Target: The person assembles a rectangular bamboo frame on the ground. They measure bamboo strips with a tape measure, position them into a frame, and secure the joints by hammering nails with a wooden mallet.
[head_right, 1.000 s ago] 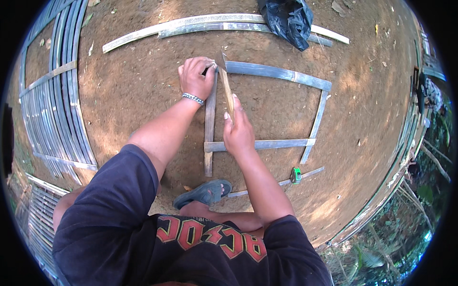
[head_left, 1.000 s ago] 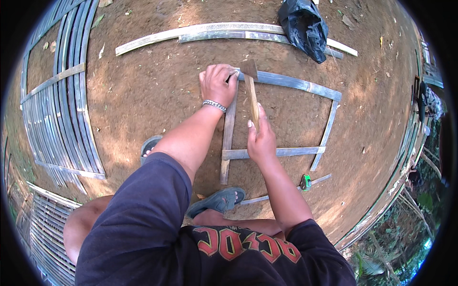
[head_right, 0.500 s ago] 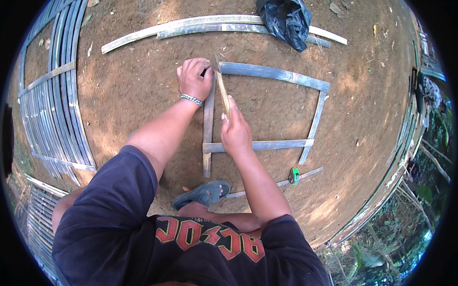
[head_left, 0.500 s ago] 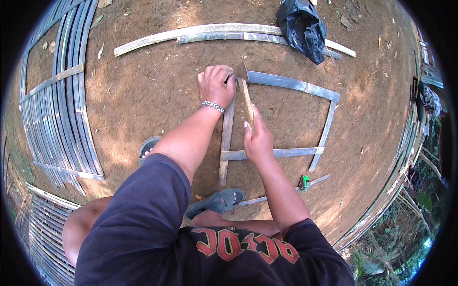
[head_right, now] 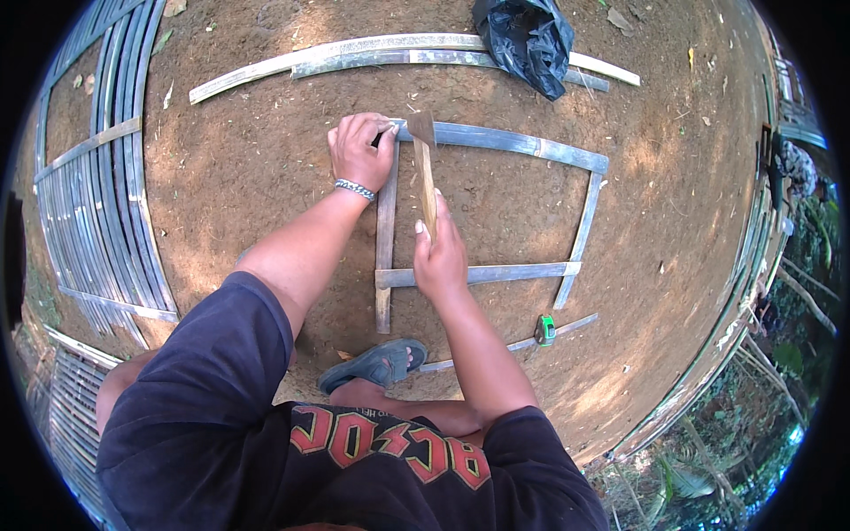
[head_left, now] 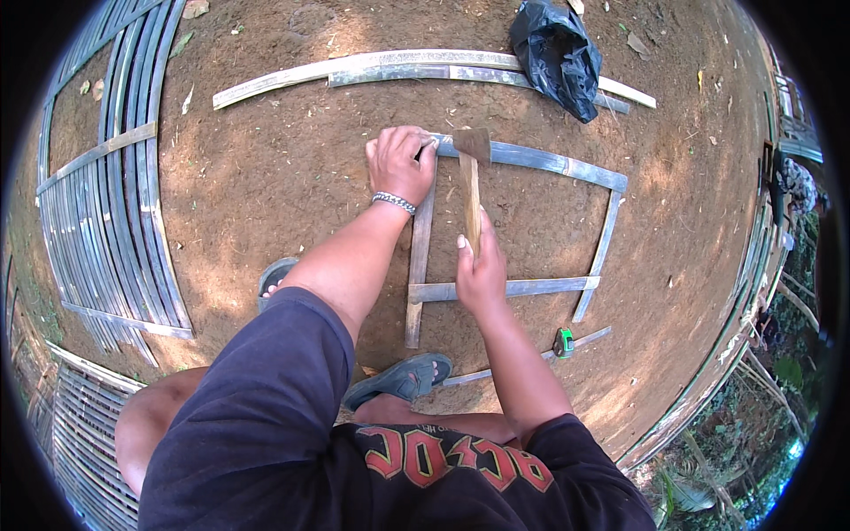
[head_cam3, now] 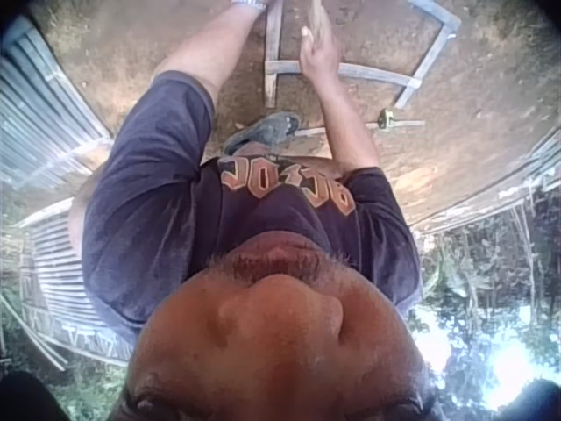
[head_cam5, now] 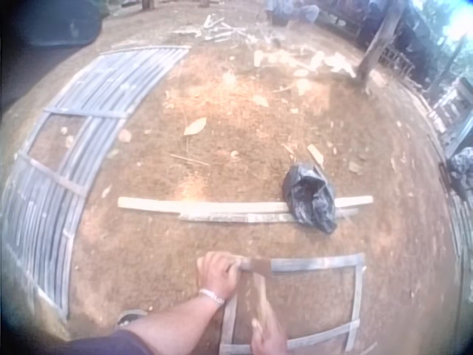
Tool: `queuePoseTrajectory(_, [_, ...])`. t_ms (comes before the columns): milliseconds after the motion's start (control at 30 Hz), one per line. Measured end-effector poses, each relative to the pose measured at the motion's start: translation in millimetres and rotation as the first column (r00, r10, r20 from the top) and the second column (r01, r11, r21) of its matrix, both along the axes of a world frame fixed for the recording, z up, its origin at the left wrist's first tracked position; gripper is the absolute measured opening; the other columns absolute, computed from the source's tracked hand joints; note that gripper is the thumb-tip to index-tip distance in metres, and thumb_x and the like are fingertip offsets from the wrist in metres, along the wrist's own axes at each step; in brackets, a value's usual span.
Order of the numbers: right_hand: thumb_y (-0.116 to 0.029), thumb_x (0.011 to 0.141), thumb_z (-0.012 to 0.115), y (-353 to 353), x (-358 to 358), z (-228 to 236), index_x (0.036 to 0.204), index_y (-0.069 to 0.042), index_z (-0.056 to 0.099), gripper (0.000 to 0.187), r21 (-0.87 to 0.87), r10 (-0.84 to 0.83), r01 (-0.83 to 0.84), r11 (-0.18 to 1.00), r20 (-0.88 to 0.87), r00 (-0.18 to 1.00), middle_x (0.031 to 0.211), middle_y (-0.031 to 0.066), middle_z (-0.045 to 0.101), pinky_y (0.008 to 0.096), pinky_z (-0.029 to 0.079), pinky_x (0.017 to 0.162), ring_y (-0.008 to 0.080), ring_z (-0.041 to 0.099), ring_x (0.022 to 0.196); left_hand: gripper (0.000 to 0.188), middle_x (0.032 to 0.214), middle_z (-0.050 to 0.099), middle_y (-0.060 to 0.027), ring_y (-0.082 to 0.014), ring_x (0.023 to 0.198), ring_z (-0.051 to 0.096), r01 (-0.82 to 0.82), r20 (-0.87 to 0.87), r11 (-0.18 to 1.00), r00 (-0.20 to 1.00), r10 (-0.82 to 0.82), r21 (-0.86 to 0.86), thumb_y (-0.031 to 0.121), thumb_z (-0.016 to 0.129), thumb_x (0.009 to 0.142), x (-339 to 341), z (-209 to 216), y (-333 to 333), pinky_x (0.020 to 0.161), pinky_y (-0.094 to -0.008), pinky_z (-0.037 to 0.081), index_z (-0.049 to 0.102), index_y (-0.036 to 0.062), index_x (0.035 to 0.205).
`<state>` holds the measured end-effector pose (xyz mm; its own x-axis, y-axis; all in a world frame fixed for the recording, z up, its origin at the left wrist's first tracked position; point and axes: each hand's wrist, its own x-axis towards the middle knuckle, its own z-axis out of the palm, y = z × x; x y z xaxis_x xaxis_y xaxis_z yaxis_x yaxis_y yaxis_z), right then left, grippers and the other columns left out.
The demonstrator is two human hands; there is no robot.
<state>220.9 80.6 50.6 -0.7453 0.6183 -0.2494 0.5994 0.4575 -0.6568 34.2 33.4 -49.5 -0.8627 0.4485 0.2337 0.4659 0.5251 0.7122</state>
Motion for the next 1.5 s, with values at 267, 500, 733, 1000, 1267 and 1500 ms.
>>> queuePoseTrajectory(267, [-0.015, 0.107, 0.052, -24, 53, -27, 0.156, -0.007, 0.030, 0.055, -0.501, -0.437, 0.375, 0.780, -0.006, 0.899, 0.096, 0.0045, 0.058, 0.0234, 0.047, 0.056, 0.0072, 0.052, 0.064, 0.009, 0.101, 0.071, 0.0014, -0.0221, 0.103, 0.063, 0.005, 0.008, 1.000, 1.000, -0.005, -0.026, 0.017, 0.077, 0.082, 0, 2, 2, 0.090, -0.0406, 0.040, 0.071, 0.0167, 0.089])
queuePoseTrajectory(500, [-0.015, 0.107, 0.052, -28, 66, -45, 0.157, -0.002, 0.026, 0.058, -0.562, -0.562, 0.442, 0.699, -0.051, 0.825, 0.087, 0.0018, 0.056, 0.0244, 0.047, 0.057, 0.0077, 0.052, 0.064, 0.011, 0.101, 0.069, 0.0015, -0.0219, 0.104, 0.060, 0.002, -0.024, 1.000, 1.000, -0.002, -0.014, 0.017, 0.076, 0.082, 2, 0, 3, 0.092, -0.0407, 0.040, 0.070, 0.0152, 0.090])
queuePoseTrajectory(733, [-0.017, 0.106, 0.054, -31, 70, -50, 0.156, 0.001, 0.026, 0.060, -0.557, -0.588, 0.459, 0.692, -0.065, 0.807, 0.088, 0.0029, 0.058, 0.0258, 0.048, 0.058, 0.0087, 0.054, 0.065, 0.009, 0.102, 0.069, 0.0009, -0.0229, 0.104, 0.061, 0.004, -0.035, 1.000, 0.999, -0.004, 0.000, 0.017, 0.076, 0.083, 3, -3, 5, 0.094, -0.0424, 0.040, 0.070, 0.0155, 0.090])
queuePoseTrajectory(1000, [-0.016, 0.107, 0.053, -31, 76, -56, 0.156, -0.002, 0.025, 0.058, -0.511, -0.530, 0.437, 0.740, -0.045, 0.847, 0.092, 0.0046, 0.059, 0.0254, 0.049, 0.059, 0.0094, 0.054, 0.066, 0.010, 0.102, 0.070, -0.0012, -0.0244, 0.105, 0.062, 0.011, -0.072, 0.999, 0.997, -0.013, -0.034, 0.018, 0.077, 0.084, 3, -3, 5, 0.092, -0.0427, 0.041, 0.069, 0.0145, 0.089])
queuePoseTrajectory(1267, [-0.015, 0.107, 0.052, -31, 77, -60, 0.157, -0.004, 0.025, 0.057, -0.476, -0.500, 0.419, 0.774, -0.052, 0.865, 0.095, 0.0042, 0.059, 0.0245, 0.049, 0.058, 0.0087, 0.053, 0.067, 0.011, 0.102, 0.068, 0.0010, -0.0230, 0.105, 0.061, 0.009, -0.057, 0.999, 0.998, -0.011, -0.034, 0.018, 0.076, 0.083, 4, -4, 5, 0.095, -0.0441, 0.040, 0.069, 0.0146, 0.091])
queuePoseTrajectory(1500, [-0.019, 0.107, 0.055, -30, 78, -61, 0.155, -0.001, 0.027, 0.058, -0.433, -0.476, 0.408, 0.804, -0.055, 0.878, 0.085, 0.0030, 0.058, 0.0260, 0.049, 0.056, 0.0095, 0.055, 0.063, 0.010, 0.102, 0.068, 0.0010, -0.0229, 0.104, 0.061, 0.013, -0.060, 0.999, 0.998, -0.015, -0.039, 0.019, 0.076, 0.083, 3, -4, 5, 0.094, -0.0438, 0.040, 0.069, 0.0152, 0.090])
